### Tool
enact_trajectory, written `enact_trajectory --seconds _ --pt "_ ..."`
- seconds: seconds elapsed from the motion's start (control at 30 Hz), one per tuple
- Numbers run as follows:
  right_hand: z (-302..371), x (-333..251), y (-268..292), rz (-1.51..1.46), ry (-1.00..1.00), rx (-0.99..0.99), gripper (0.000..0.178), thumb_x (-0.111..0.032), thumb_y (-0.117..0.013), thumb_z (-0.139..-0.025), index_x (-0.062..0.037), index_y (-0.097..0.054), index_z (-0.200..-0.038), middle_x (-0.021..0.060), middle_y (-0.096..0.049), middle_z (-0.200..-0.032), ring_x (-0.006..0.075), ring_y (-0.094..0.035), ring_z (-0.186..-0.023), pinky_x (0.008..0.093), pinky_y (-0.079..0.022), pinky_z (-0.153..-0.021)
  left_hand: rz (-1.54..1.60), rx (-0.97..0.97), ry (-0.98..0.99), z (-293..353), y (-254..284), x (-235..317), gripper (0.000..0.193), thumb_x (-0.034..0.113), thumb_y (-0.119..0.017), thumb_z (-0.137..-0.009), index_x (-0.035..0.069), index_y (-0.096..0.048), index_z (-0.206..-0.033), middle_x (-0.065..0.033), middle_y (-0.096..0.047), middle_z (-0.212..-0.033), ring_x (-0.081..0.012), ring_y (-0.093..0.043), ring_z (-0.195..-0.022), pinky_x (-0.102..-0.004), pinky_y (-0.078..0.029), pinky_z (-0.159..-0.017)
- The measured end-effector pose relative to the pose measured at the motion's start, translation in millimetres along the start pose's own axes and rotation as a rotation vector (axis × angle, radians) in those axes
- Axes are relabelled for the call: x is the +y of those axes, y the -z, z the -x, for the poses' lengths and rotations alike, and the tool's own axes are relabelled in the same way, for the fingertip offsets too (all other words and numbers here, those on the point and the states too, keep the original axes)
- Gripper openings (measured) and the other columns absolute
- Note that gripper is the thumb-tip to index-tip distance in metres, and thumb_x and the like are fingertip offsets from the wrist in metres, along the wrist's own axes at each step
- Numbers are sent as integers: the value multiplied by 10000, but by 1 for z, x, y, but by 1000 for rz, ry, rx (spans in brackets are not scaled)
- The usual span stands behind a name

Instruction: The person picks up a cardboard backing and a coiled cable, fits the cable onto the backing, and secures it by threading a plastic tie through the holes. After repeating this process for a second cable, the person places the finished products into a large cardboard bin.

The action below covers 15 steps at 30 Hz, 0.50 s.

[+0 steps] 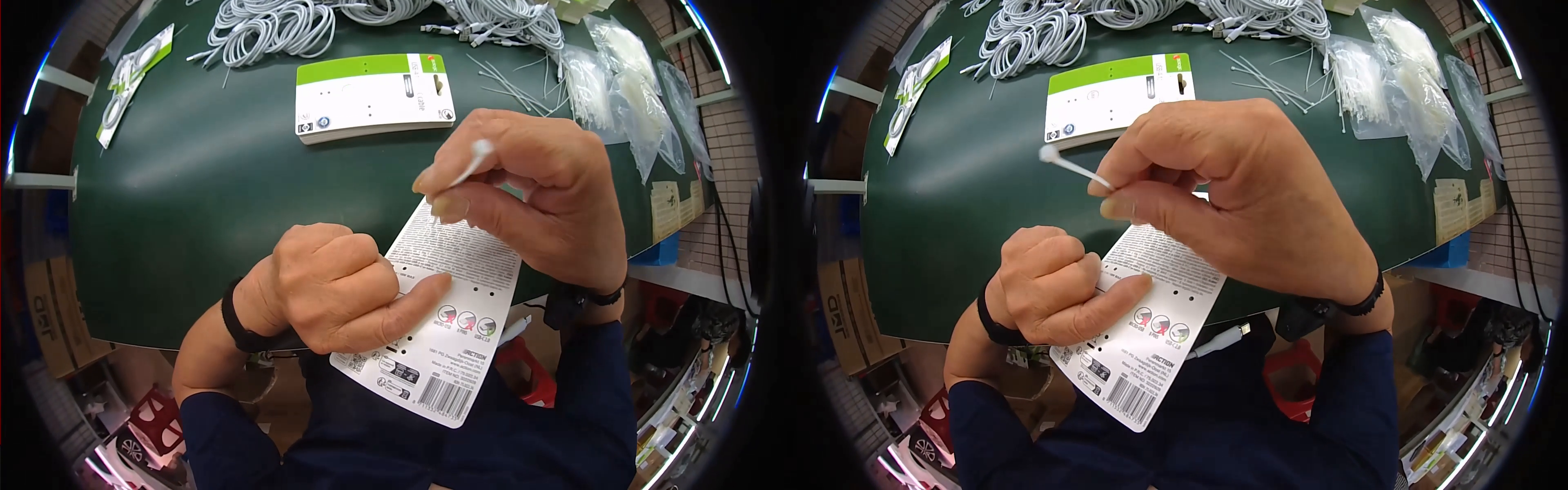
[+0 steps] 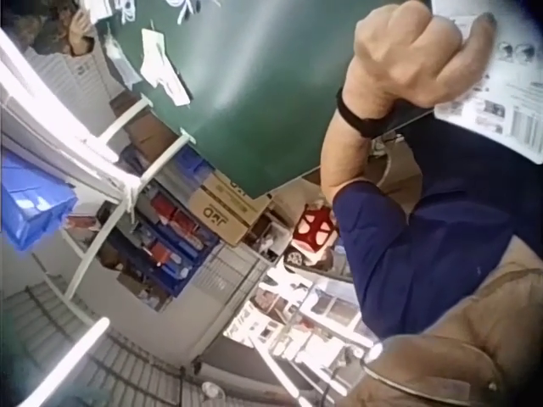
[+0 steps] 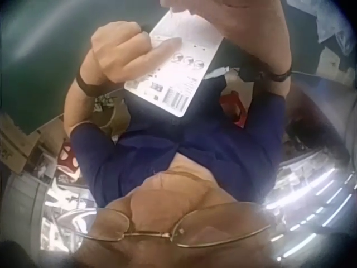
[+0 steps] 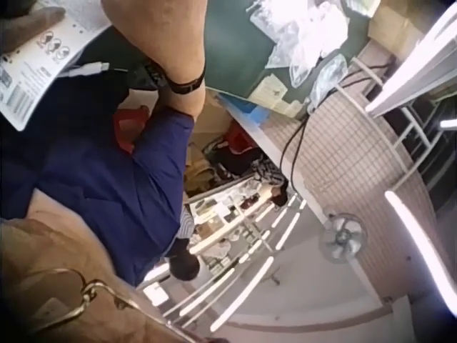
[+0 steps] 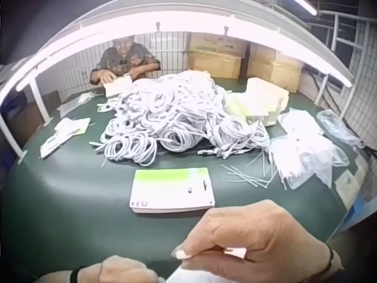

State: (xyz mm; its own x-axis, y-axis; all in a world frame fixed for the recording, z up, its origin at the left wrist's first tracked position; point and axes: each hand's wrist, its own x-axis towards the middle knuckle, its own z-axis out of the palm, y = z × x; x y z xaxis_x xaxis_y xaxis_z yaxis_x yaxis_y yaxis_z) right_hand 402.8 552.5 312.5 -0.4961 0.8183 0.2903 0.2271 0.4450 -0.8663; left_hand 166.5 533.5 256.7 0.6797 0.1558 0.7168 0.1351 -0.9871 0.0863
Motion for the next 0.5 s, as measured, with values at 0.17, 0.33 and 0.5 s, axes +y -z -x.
enact_trajectory --seconds 0.17,0.33,0.5 --pt "6 -10 -1 23 54 -52 162 87 -800 -756 -2 -734 -875 94 -732 -817 162 -720 -743 255 -545 -627 11 10 -13 -1 -3 3 435 186 -783 -687 57 -749 -1101 75 -361 -635 -59 -397 -527 -236 -273 -427" --pt "6 -6 -5 -5 74 -148 181 82 -804 -725 -30 -735 -850 69 -733 -794 178 -724 -733 261 -535 -583 13 13 4 2 -4 7 467 198 -810 -655 84 -751 -1104 78 -415 -653 -63 -414 -534 -241 -279 -440" --pt "6 -4 -7 -7 41 -172 188 88 -789 -717 -45 -732 -838 52 -728 -781 172 -706 -707 267 -519 -554 20 -24 54 2 -2 9 547 213 -843 -599 128 -748 -1131 87 -491 -675 -73 -420 -536 -258 -280 -459"
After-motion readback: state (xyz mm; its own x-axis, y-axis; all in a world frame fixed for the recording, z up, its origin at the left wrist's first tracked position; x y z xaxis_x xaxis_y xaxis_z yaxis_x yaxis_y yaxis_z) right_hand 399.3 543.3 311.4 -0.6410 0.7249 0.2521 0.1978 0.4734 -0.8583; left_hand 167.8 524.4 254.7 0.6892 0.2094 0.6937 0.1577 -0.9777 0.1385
